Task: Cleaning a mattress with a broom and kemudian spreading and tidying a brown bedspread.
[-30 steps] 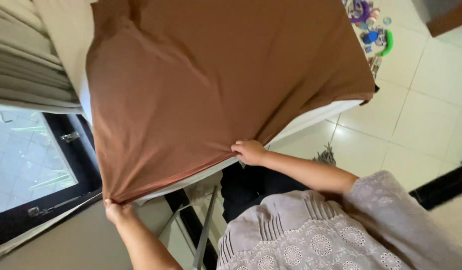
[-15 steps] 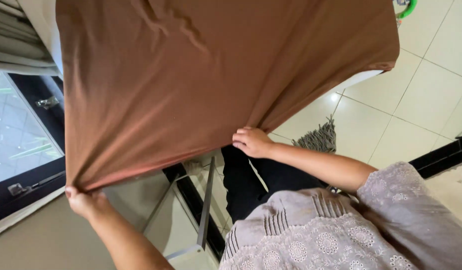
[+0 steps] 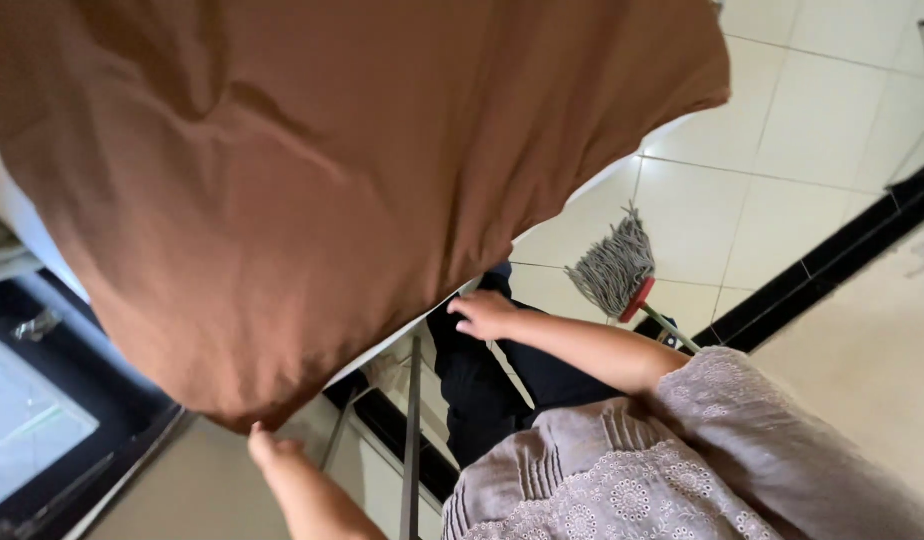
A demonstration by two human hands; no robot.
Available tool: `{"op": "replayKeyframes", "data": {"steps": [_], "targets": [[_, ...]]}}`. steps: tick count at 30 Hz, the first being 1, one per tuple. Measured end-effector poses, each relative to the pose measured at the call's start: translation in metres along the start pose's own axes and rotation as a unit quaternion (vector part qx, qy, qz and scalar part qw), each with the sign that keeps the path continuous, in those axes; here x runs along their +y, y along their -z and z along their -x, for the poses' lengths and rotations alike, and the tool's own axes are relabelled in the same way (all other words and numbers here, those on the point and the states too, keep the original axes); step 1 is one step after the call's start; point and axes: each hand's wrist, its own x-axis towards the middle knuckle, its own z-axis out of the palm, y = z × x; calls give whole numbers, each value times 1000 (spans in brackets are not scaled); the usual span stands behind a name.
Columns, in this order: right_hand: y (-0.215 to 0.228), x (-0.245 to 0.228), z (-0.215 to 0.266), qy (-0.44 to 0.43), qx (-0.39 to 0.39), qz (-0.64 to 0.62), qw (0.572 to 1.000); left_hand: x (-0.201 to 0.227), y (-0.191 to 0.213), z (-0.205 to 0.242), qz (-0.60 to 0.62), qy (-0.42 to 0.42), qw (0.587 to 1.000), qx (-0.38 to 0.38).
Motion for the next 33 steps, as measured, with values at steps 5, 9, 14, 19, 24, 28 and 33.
{"op": "replayKeyframes", "data": {"steps": [5, 9, 14, 19, 24, 28, 33], "targets": [[-13, 234, -12, -131, 236, -178, 946, -29, -171, 179, -239, -275, 911, 193], [68, 348, 10, -327, 391, -508, 694, -72, -257, 240, -442, -622, 647, 7], [154, 371, 23, -391, 401, -607, 564, -132, -321, 275, -569, -632, 476, -225], [186, 379, 10, -363, 390, -733, 422, -180, -336, 231, -742, -610, 249, -124], [170, 504, 23, -172, 379, -824, 384, -174, -346, 212, -753, -618, 195, -113], [286, 396, 49, -195, 393, -808, 394, -165, -362, 226, -754, -620, 189, -105], [307, 414, 53, -152, 452, -784, 398, -190, -376, 199, -772, -602, 197, -51]]}}
